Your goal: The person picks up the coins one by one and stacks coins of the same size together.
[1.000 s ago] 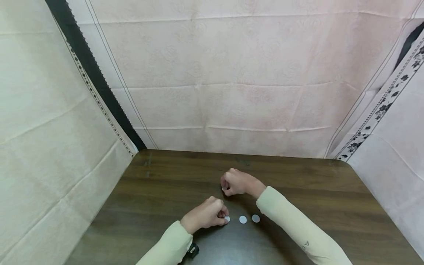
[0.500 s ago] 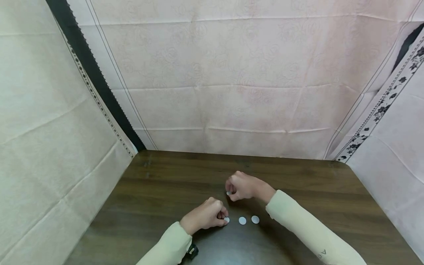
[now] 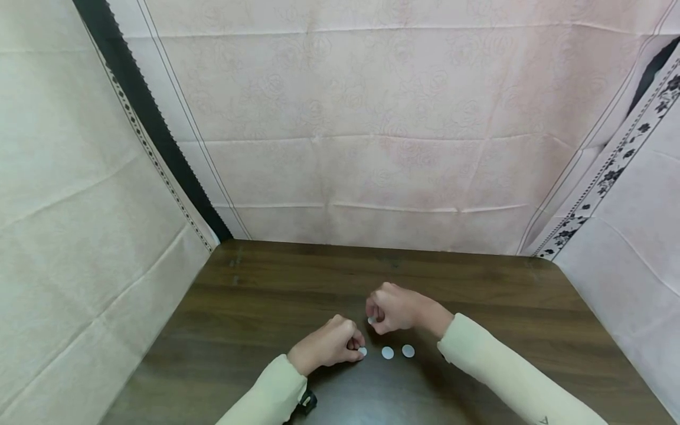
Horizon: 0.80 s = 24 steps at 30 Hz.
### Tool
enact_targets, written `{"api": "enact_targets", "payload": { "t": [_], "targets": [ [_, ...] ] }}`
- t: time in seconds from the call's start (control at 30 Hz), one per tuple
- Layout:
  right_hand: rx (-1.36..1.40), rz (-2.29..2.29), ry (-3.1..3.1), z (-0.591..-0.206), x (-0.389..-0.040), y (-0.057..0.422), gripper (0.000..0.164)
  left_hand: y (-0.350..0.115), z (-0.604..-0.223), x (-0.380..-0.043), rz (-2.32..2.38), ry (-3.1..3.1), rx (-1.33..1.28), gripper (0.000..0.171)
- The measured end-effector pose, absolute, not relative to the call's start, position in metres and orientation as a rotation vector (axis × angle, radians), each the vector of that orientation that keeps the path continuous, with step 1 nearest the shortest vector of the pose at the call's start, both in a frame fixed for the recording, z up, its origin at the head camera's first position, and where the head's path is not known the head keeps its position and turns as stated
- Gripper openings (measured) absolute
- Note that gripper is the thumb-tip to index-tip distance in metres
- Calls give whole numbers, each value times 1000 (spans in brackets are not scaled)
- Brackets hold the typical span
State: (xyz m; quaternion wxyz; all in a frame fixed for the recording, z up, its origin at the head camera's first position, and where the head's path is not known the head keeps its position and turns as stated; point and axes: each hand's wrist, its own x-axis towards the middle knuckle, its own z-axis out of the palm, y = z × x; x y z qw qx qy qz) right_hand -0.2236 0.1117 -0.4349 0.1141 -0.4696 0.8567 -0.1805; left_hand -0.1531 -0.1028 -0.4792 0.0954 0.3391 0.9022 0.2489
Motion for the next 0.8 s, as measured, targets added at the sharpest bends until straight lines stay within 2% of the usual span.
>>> {"api": "enact_targets", "payload": {
  "t": [0.8],
  "targets": [
    [-1415, -523, 2515, -445, -186, 117, 7, -102, -478, -152, 735, 2701, 994, 5]
  ]
}}
